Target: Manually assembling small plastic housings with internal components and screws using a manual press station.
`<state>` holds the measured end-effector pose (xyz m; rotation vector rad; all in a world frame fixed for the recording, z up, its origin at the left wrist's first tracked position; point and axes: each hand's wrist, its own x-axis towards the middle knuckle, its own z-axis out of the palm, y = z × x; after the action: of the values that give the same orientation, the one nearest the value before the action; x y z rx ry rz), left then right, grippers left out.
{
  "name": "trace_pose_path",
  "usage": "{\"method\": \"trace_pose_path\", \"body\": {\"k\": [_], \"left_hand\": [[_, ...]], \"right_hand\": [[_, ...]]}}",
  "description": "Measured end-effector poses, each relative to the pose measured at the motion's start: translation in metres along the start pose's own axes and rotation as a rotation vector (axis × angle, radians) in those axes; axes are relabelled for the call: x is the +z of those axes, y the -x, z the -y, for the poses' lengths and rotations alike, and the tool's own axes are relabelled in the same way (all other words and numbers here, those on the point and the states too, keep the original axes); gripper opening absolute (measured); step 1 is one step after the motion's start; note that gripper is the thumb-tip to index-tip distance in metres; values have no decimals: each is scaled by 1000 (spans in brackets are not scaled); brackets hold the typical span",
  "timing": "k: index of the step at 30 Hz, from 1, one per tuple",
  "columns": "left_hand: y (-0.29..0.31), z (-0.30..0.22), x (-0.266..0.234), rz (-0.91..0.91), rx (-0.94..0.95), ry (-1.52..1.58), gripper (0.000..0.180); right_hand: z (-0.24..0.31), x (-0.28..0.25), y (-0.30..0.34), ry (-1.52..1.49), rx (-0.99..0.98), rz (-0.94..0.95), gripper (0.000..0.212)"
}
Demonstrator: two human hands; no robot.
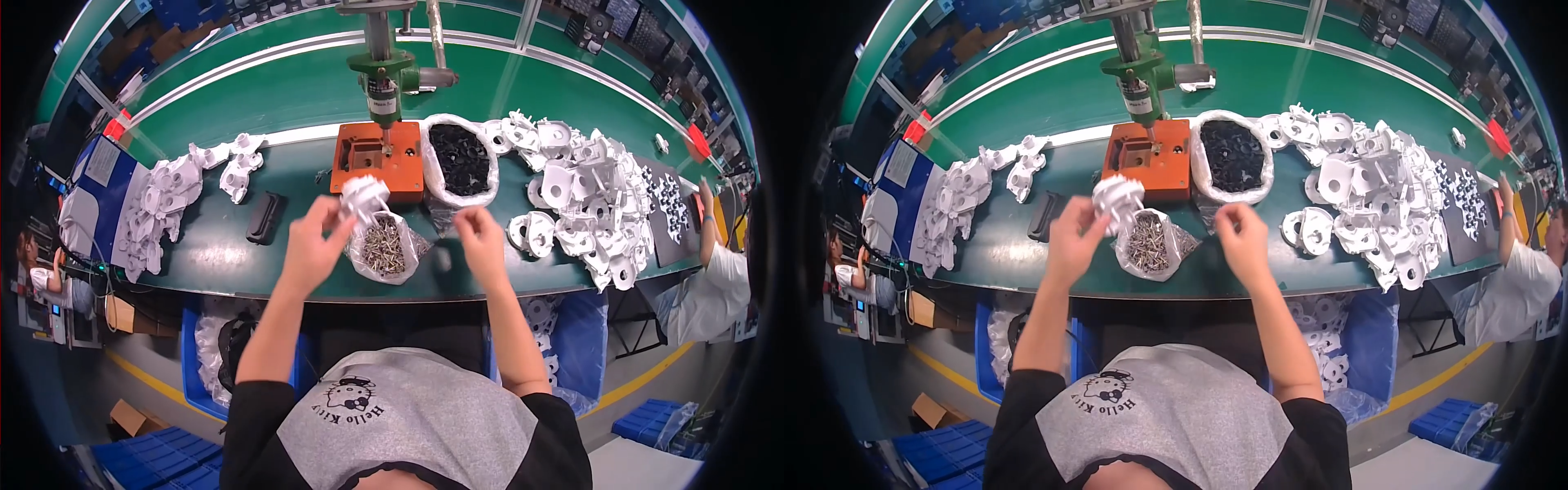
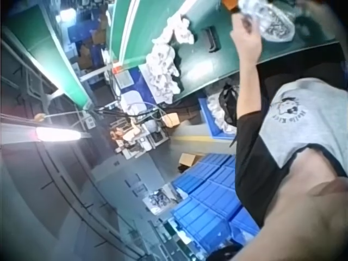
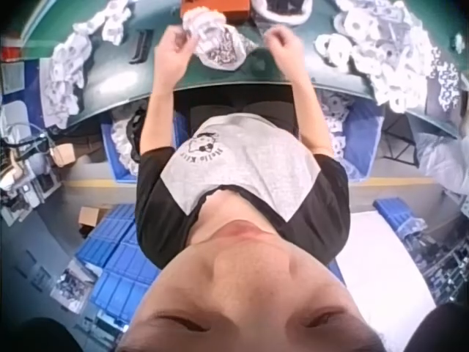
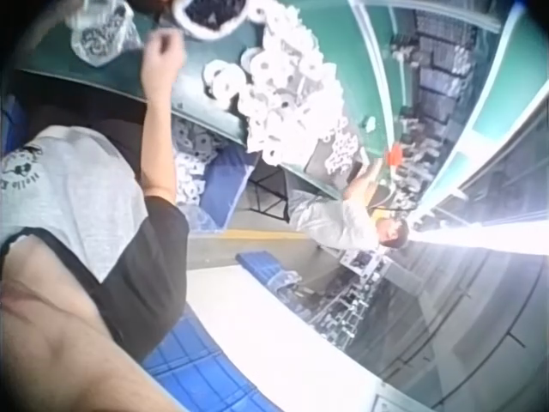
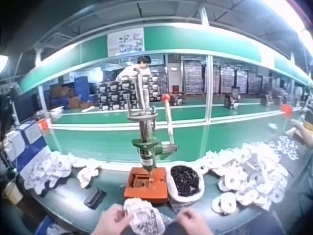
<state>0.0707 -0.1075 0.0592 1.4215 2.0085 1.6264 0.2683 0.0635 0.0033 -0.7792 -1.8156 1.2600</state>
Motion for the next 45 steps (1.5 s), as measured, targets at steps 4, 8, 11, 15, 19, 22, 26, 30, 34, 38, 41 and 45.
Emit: {"method": "trace_pose_path", "body": {"k": [4,8,11,15,19,22,26,30,34,38,41,45], "left_hand": [[-52,25,4,-6,228,-407,15],[-84,63,14,45,534,-757,16],[-95,72,26,29,587,-791,16],[-100,72,36,32,632,-825,14],[-102,66,31,181,415,-652,12],[-103,72,32,126,485,-610,12],[-103,76,31,113,499,-549,13],[-103,83,28,116,585,-539,12],[-99,89,22,158,501,-504,10],[-93,91,40,-13,472,-508,9],[-93,89,47,-83,517,-563,8],[-92,89,42,-137,574,-567,8]], "right_hand": [[-38,-3,-45,437,-285,-201,12],[-70,5,-56,541,-456,-249,16],[-75,8,-55,549,-454,-244,13],[-72,9,-55,534,-421,-264,11],[-72,9,-57,546,-420,-274,10],[-73,9,-58,550,-425,-278,8],[-75,9,-57,520,-418,-295,7],[-72,8,-55,481,-425,-300,7],[-68,9,-53,484,-382,-249,6],[-49,17,-57,477,-493,-277,7],[-27,32,-70,417,-518,-218,8],[-14,67,-105,319,-441,-93,9]]}}
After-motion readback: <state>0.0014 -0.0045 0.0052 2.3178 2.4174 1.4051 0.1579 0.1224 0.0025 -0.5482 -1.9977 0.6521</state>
